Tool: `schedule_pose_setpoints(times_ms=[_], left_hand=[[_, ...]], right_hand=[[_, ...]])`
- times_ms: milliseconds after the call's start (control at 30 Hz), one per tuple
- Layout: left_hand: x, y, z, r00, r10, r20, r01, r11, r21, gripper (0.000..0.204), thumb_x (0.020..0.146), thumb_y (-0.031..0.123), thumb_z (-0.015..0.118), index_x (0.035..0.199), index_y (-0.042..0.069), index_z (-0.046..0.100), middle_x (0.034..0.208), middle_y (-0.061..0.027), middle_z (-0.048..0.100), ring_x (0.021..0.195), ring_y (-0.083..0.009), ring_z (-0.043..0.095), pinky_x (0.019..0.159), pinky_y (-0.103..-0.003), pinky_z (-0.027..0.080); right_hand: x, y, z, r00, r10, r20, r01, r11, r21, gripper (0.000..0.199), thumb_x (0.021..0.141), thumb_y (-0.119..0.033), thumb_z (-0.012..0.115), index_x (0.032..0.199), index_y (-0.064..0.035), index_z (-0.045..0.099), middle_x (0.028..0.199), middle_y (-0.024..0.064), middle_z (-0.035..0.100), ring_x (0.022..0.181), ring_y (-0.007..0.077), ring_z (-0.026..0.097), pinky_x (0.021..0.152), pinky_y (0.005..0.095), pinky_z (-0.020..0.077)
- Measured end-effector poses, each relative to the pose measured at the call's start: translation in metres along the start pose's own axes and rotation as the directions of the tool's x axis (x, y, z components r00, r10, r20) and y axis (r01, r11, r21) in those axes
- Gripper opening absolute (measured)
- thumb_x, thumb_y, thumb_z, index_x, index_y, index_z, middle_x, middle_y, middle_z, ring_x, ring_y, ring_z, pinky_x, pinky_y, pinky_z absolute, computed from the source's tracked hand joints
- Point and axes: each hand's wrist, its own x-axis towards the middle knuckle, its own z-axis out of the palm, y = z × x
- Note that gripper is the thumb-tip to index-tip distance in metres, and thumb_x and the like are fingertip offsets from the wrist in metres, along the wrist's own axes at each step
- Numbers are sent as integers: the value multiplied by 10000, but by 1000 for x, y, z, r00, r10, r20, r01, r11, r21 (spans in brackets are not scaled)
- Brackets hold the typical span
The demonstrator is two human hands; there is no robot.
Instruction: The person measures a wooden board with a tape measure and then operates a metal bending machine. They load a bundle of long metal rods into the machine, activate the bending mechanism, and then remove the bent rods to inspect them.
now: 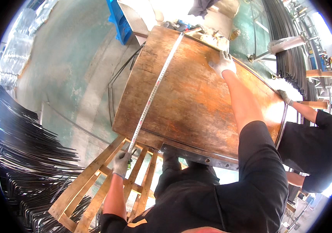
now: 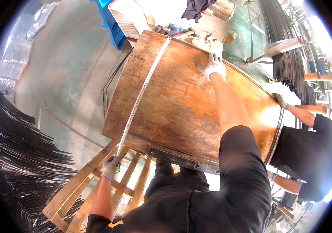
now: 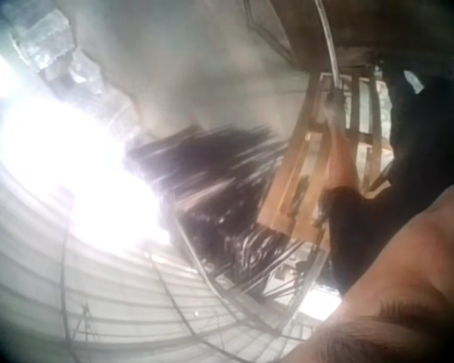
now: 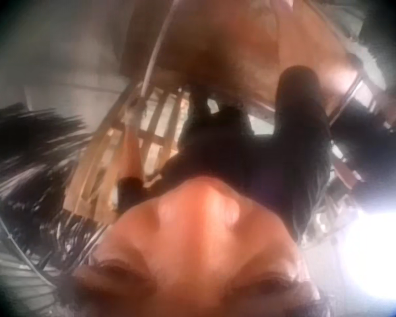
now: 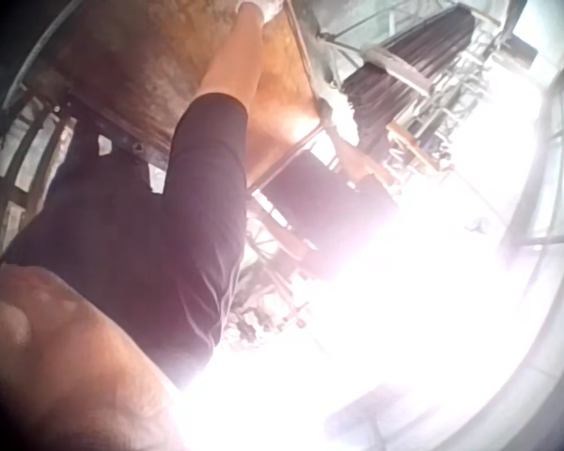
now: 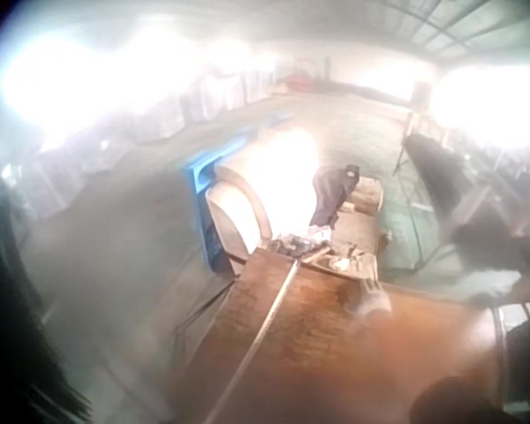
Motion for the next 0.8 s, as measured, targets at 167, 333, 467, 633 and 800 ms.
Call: schedule_pose_setpoints(times_ms=[167,333,467,633,800], left_hand=[[5,4,7,1000,-13,2,13,999,-45,275,1021,299,693,917,46,720,760,-7,643,644,-80,557,571,-247,432],[9,10,12,999,-24,21,26,996,-81,296,1008,293,721,1012,-3,735,802,2,657,685,-74,559,599,-249,428],[8,18,17,999,-35,35,37,997,-67,296,1004,297,718,998,1,736,802,-1,659,694,-78,565,605,-251,431],[11,15,21,998,-61,21,62,997,-54,299,1006,300,707,986,4,741,796,-4,658,695,-81,566,607,-253,431],[11,21,21,994,-105,35,105,994,-9,292,993,294,716,995,4,751,829,-16,684,735,-88,599,628,-270,453]], right_hand=[[1,3,3,1000,-1,-7,1,1000,0,1031,927,-697,617,1679,-78,277,1755,115,256,1625,268,215,1304,359,253],[1,2,3,1000,-7,-7,7,1000,-12,1040,919,-704,621,1676,-76,284,1753,116,261,1623,271,223,1303,359,256],[1,3,4,1000,-11,-13,10,1000,-10,1045,915,-708,624,1675,-73,287,1751,117,265,1622,272,225,1302,357,259],[2,5,6,1000,-7,-13,7,1000,-7,1049,912,-704,631,1674,-70,287,1750,117,269,1620,277,230,1303,356,258],[7,5,11,999,-15,-34,14,1000,-12,1059,909,-705,638,1677,-70,278,1749,124,269,1618,296,233,1302,361,261]])
